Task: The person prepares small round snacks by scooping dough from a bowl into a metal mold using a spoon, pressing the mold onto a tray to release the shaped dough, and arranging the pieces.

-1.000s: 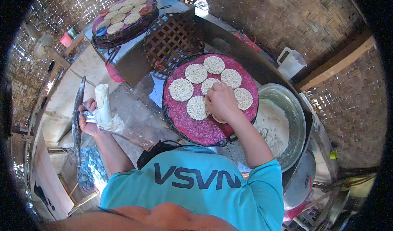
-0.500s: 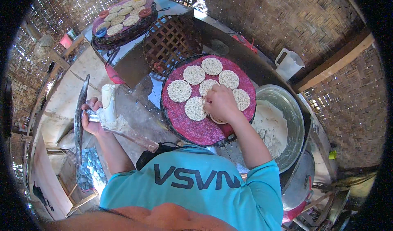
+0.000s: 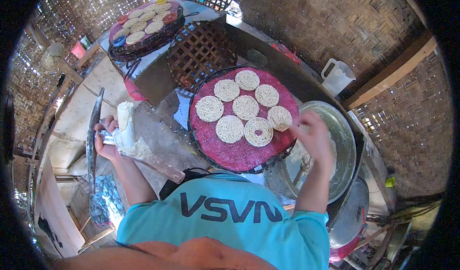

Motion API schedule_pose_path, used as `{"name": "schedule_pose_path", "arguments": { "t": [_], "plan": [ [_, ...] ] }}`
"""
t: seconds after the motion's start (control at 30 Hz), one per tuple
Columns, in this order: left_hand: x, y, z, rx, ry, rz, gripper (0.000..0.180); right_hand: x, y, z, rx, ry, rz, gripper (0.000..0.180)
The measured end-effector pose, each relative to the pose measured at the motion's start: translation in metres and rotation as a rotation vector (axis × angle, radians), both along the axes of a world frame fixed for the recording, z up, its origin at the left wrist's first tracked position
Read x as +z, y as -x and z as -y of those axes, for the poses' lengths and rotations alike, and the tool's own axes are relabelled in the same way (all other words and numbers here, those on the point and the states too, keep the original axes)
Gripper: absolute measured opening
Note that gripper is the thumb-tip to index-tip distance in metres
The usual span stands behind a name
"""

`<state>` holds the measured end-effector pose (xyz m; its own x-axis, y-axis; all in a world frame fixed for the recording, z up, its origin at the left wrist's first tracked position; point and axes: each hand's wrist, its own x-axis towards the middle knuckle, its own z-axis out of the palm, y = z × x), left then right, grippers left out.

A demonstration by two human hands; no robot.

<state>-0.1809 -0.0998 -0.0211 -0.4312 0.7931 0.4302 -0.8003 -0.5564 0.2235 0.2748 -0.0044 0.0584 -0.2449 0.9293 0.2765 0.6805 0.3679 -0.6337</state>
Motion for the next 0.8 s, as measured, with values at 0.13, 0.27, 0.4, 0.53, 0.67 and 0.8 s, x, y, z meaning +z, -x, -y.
{"name": "schedule_pose_path", "arguments": {
  "t": [0.13, 0.27, 0.4, 0.53, 0.67, 0.8],
  "plan": [
    [0.006, -0.004, -0.010, -0.040, -0.012, 0.006, 0.022, -0.034, -0.101, 0.028, -0.418, 0.167, 0.182, 0.014],
    [0.017, -0.029, -0.038, -0.127, -0.008, 0.011, 0.026, -0.035, -0.111, 0.046, -0.421, 0.071, 0.593, 0.019],
    [0.047, -0.087, -0.078, -0.360, -0.179, -0.062, 0.024, 0.001, -0.031, 0.050, -0.261, -0.161, 0.242, 0.035],
    [0.076, -0.162, -0.110, -0.552, -0.408, -0.165, 0.025, -0.010, 0.056, 0.070, 0.577, 0.569, -0.846, 0.064],
    [0.086, -0.204, -0.108, -0.733, -0.556, -0.176, 0.027, -0.006, 0.095, 0.086, 0.977, 1.328, -1.587, 0.071],
    [0.086, -0.188, -0.104, -0.254, 0.051, -0.765, 0.074, 0.001, 0.061, 0.067, 0.917, 0.893, -1.387, 0.073]
  ]
}}
